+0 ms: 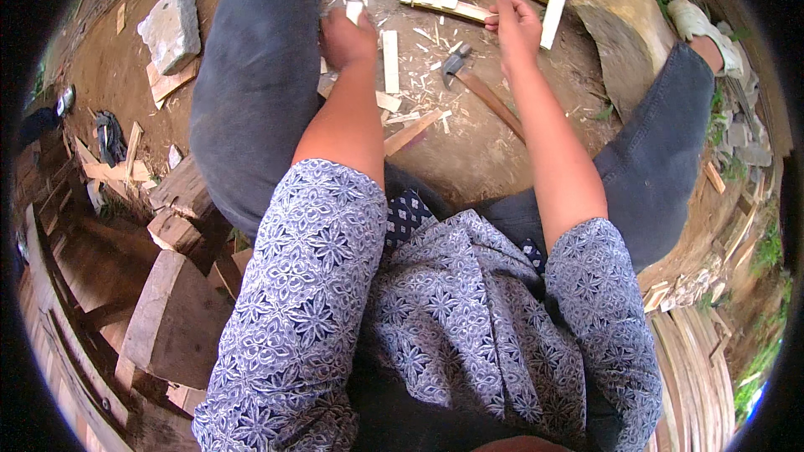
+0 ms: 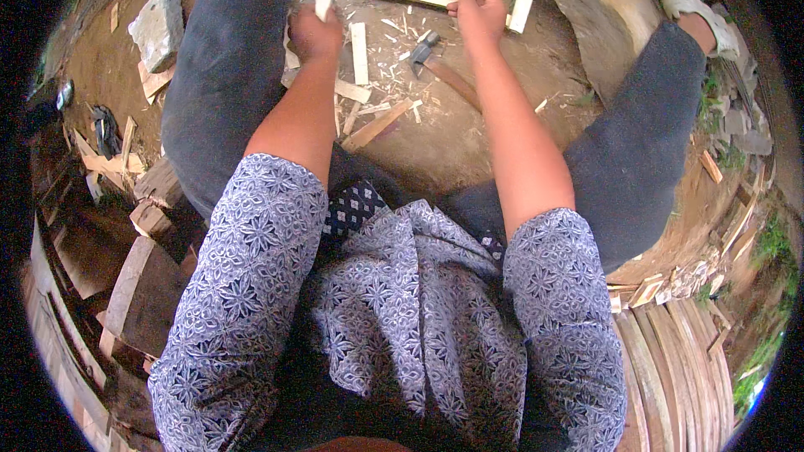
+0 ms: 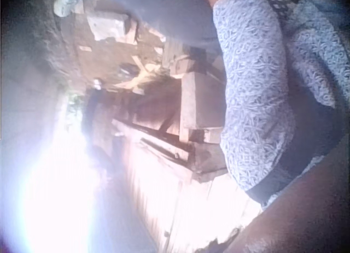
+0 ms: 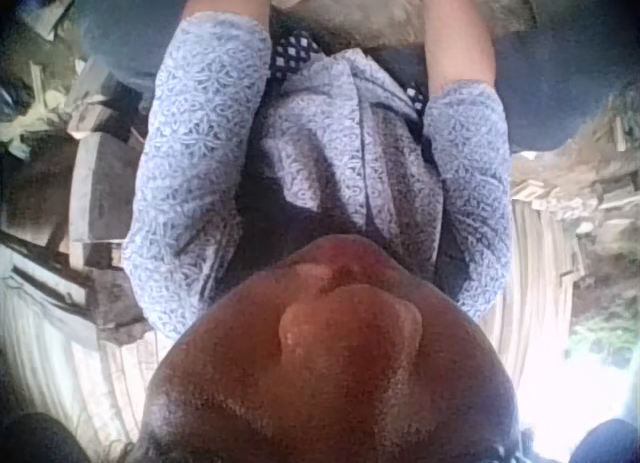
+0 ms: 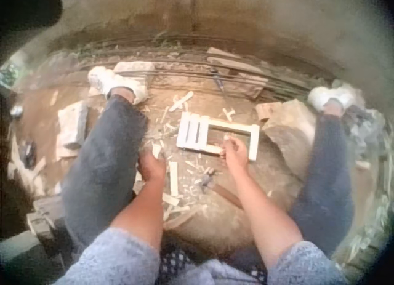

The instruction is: The person assembles a small wooden frame by inserting thin wooden slats into a rectangular frame and securing them with a hammer. The person sits on the ground, arranging the slats and tapping them into place.

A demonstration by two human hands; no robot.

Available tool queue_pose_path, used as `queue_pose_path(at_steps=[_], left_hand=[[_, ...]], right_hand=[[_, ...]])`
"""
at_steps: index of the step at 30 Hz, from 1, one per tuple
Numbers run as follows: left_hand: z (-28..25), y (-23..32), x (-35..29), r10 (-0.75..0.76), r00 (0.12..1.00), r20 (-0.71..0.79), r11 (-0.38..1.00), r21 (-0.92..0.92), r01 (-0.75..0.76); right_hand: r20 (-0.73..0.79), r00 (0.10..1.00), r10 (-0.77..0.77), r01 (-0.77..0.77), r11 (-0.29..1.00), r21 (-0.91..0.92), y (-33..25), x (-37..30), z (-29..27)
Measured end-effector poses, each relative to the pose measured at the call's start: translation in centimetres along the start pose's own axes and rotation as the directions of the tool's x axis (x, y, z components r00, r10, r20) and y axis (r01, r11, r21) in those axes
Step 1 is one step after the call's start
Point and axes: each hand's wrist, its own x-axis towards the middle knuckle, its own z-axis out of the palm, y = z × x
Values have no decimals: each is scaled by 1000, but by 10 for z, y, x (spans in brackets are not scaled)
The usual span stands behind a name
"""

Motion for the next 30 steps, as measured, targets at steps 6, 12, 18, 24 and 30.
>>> queue_pose_path(at_steps=[6, 12, 18, 24, 30], left_hand=[[-18, 72, 29, 197, 980, -2, 738, -658, -149], [-24, 120, 15, 352, 803, 482, 709, -697, 108], [4, 77, 22, 290, 954, -70, 873, -390, -294], [15, 67, 20, 315, 948, -52, 895, -315, -315], [11, 66, 24, 258, 965, 40, 892, -395, -221]], right_hand=[[325, 943, 70, -16, 986, -166, -23, -17, 20], [395, 915, 84, -56, 995, -82, -20, -12, 21], [205, 978, 51, 26, 934, -357, 5, 26, -5], [236, 967, 99, 56, 817, -574, 2, 46, -2], [265, 962, 70, 90, 834, -545, 7, 53, 2]])
